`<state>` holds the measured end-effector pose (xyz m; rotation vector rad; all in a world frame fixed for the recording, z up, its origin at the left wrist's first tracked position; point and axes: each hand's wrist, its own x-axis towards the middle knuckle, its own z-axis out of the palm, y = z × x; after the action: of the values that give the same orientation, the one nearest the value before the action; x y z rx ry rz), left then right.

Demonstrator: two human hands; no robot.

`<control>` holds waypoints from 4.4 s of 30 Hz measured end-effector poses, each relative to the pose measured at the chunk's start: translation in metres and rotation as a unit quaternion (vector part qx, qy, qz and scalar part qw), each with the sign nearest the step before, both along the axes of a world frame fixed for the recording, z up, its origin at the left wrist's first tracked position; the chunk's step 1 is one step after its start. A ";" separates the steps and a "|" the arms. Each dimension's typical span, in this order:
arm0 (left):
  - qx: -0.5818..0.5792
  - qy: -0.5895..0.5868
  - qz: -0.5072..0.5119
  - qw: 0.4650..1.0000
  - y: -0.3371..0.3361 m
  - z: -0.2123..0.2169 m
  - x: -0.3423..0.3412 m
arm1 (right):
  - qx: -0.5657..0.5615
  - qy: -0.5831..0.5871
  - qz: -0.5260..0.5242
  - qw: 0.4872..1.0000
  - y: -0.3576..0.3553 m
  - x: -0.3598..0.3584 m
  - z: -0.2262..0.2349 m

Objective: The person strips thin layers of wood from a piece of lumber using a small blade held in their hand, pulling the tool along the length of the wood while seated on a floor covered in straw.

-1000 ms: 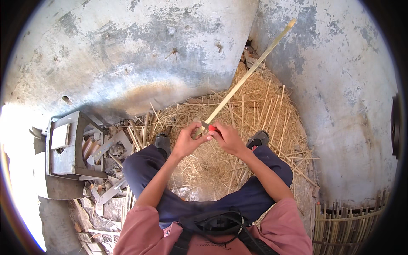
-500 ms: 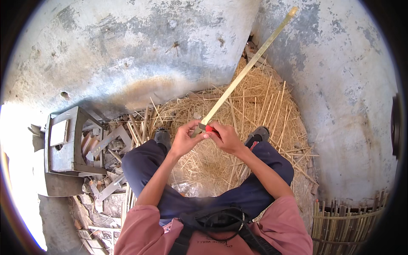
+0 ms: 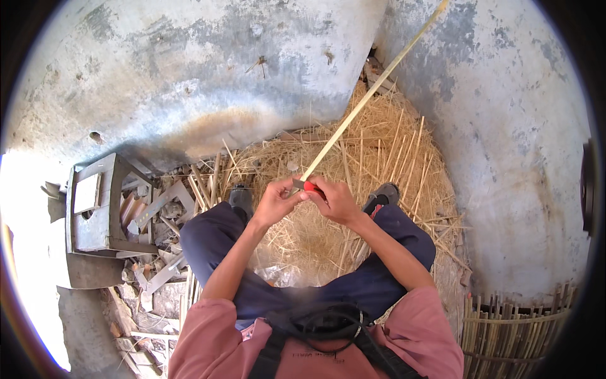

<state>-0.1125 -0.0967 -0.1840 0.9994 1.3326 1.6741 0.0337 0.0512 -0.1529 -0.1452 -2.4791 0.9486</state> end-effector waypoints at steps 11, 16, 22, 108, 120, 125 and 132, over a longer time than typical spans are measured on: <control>-0.069 0.002 0.033 0.997 -0.003 -0.001 -0.001 | 0.042 0.020 -0.048 0.998 -0.005 -0.008 -0.002; -0.030 0.016 0.045 0.998 0.001 -0.010 -0.001 | 0.056 0.036 -0.062 0.996 -0.008 -0.008 -0.002; -0.070 0.067 0.084 0.992 0.003 -0.020 -0.001 | 0.084 0.025 -0.085 0.993 -0.010 -0.008 -0.001; -0.130 0.175 0.223 0.950 0.006 0.012 0.037 | 0.191 -0.009 -0.213 0.958 0.081 -0.016 0.086; -0.145 0.209 0.203 0.946 -0.007 0.003 0.042 | 0.177 0.003 -0.283 0.942 0.136 -0.007 0.112; -0.163 0.208 0.181 0.947 -0.011 0.001 0.051 | 0.176 -0.022 -0.357 0.917 0.198 0.007 0.149; -0.186 0.202 0.135 0.952 -0.024 -0.011 0.059 | 0.217 0.014 -0.429 0.877 0.303 0.057 0.169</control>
<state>-0.0537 -0.1210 -0.1946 0.9952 2.0464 1.3658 0.0903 0.3543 0.0164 -0.9642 -2.1506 0.0132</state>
